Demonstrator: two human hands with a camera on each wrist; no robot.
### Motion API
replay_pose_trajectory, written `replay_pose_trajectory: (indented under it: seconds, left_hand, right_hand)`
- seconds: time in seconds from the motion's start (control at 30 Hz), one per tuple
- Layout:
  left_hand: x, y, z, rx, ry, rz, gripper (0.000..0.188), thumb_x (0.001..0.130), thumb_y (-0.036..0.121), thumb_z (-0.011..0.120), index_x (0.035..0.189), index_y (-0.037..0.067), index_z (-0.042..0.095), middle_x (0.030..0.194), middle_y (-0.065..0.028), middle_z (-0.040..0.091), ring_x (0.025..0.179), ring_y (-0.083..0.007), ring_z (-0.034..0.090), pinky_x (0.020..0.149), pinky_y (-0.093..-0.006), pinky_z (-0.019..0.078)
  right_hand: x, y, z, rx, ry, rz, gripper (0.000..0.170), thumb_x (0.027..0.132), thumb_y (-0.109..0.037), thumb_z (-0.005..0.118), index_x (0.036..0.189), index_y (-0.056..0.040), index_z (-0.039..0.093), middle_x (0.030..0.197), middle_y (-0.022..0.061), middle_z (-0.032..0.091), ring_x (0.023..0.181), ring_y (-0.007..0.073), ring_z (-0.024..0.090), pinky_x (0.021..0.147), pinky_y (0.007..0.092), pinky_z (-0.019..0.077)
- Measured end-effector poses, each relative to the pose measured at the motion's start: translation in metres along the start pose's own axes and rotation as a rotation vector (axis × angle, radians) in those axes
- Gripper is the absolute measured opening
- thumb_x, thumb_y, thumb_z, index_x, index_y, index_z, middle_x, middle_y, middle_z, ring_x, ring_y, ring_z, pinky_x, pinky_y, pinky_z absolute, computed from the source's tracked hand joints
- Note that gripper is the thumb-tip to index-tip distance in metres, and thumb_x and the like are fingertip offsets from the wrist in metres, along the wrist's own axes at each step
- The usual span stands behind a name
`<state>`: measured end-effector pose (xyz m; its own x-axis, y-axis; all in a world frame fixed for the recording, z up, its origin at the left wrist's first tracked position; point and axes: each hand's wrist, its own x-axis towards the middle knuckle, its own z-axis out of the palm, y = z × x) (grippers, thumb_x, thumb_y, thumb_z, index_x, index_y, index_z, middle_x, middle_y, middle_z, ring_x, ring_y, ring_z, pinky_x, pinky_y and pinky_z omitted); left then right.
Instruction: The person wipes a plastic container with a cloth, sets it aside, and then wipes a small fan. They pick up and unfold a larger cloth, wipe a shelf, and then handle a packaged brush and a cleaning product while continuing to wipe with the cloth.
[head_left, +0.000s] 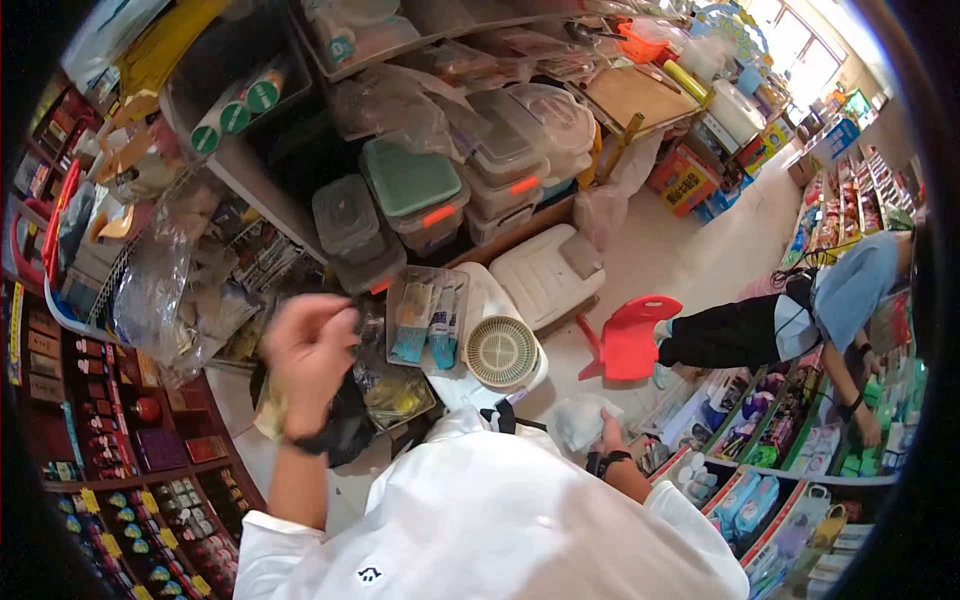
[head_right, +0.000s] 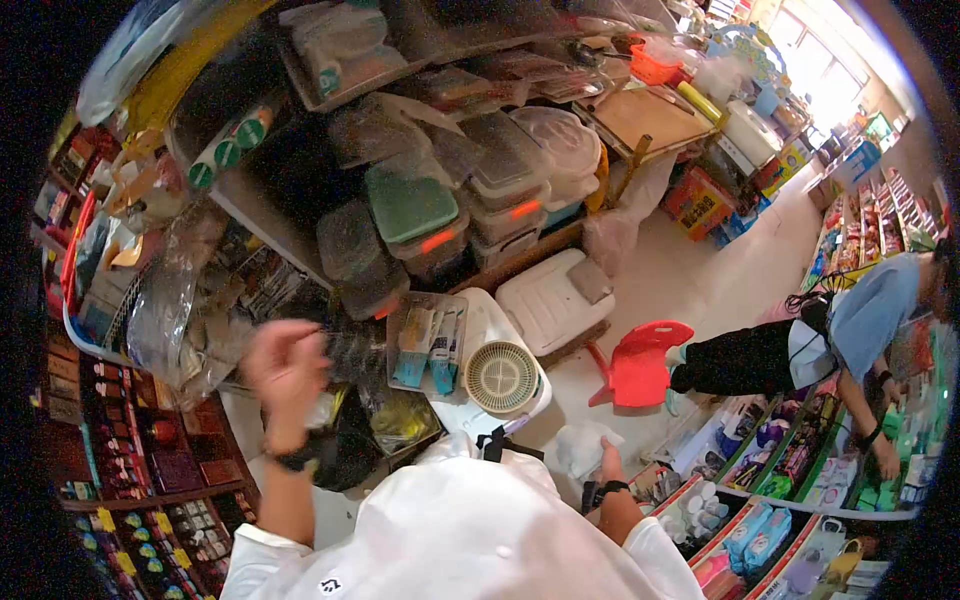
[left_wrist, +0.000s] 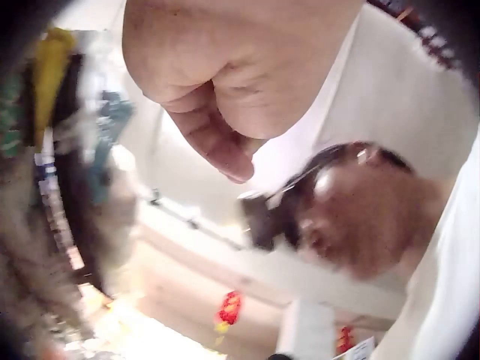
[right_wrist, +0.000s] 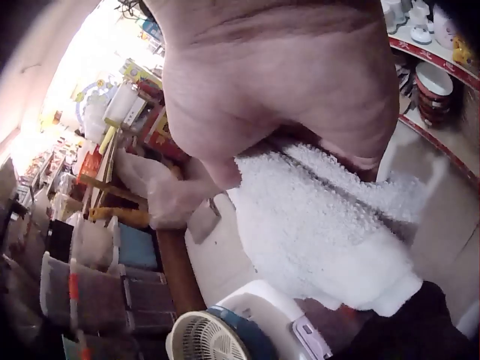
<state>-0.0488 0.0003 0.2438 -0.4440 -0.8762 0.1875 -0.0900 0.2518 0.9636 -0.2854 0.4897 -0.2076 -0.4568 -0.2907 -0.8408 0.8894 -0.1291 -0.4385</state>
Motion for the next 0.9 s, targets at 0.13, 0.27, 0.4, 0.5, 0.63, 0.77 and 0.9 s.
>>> replay_pose_trajectory:
  seconds: [0.13, 0.27, 0.4, 0.5, 0.63, 0.77, 0.9]
  left_hand:
    - [-0.016, -0.27, 0.066, 0.605, -0.386, -0.109, 0.022, 0.085, 0.013, 0.07, 0.106, 0.006, 0.07, 0.091, -0.0153, 0.07, 0.081, -0.0384, 0.065, 0.074, -0.0447, 0.0537]
    - [-0.078, -0.385, 0.097, 0.897, -0.504, 0.111, 0.029, 0.08, 0.007, 0.068, 0.109, 0.006, 0.069, 0.119, -0.0195, 0.062, 0.11, -0.0404, 0.056, 0.095, -0.0486, 0.0473]
    - [-0.076, -0.423, 0.118, 0.987, -0.433, 0.013, 0.033, 0.079, 0.004, 0.066, 0.113, 0.004, 0.067, 0.129, -0.0243, 0.053, 0.119, -0.0442, 0.048, 0.102, -0.0518, 0.0429]
    - [-0.055, -0.439, 0.126, 1.061, -0.478, -0.051, 0.046, 0.079, 0.009, 0.069, 0.123, -0.001, 0.059, 0.134, -0.0242, 0.05, 0.123, -0.0439, 0.045, 0.103, -0.0517, 0.0428]
    - [-0.037, -0.452, 0.137, 1.252, -0.556, -0.269, 0.062, 0.084, 0.021, 0.073, 0.134, -0.007, 0.05, 0.135, -0.0231, 0.049, 0.125, -0.0428, 0.045, 0.107, -0.0497, 0.0425]
    - [-0.026, -0.478, 0.125, 1.515, -0.753, -0.291, 0.057, 0.088, 0.024, 0.072, 0.132, -0.007, 0.054, 0.134, -0.0212, 0.051, 0.126, -0.0402, 0.046, 0.108, -0.0465, 0.043]
    - [-0.018, -0.49, 0.103, 1.345, -0.795, -0.154, 0.04, 0.087, 0.017, 0.07, 0.117, -0.008, 0.062, 0.123, -0.0214, 0.055, 0.12, -0.0374, 0.051, 0.103, -0.0463, 0.0456]
  right_hand:
    - [-0.021, -0.013, 0.008, 0.03, 0.055, -0.051, 0.053, 0.106, -0.038, 0.047, 0.142, -0.0003, 0.051, 0.138, 0.0167, 0.063, 0.125, 0.0355, 0.061, 0.11, 0.0506, 0.0447]
    - [-0.041, -0.022, -0.033, -0.046, -0.083, 0.033, 0.053, 0.105, -0.038, 0.05, 0.148, -0.0075, 0.046, 0.146, 0.013, 0.057, 0.133, 0.0326, 0.054, 0.114, 0.049, 0.0411]
    - [-0.098, -0.024, -0.048, 0.048, -0.004, 0.023, 0.055, 0.106, -0.041, 0.049, 0.149, -0.0062, 0.046, 0.146, 0.0129, 0.056, 0.133, 0.0314, 0.055, 0.115, 0.0492, 0.0412]
    - [-0.131, -0.012, -0.068, 0.082, 0.111, -0.081, 0.056, 0.106, -0.041, 0.051, 0.148, -0.0047, 0.046, 0.146, 0.0146, 0.056, 0.133, 0.0322, 0.054, 0.117, 0.0487, 0.0392]
    - [-0.152, 0.005, -0.078, 0.166, 0.146, -0.1, 0.059, 0.104, -0.043, 0.056, 0.148, -0.0044, 0.047, 0.144, 0.0143, 0.058, 0.128, 0.0326, 0.057, 0.111, 0.0483, 0.0445]
    - [-0.152, 0.016, -0.079, 0.186, 0.294, 0.004, 0.06, 0.104, -0.044, 0.056, 0.148, -0.0051, 0.047, 0.144, 0.0143, 0.058, 0.129, 0.0316, 0.057, 0.111, 0.0477, 0.0446]
    - [-0.138, 0.024, -0.072, 0.144, 0.154, -0.003, 0.062, 0.102, -0.046, 0.056, 0.148, -0.0053, 0.047, 0.145, 0.0147, 0.057, 0.131, 0.0328, 0.056, 0.114, 0.0483, 0.0421]
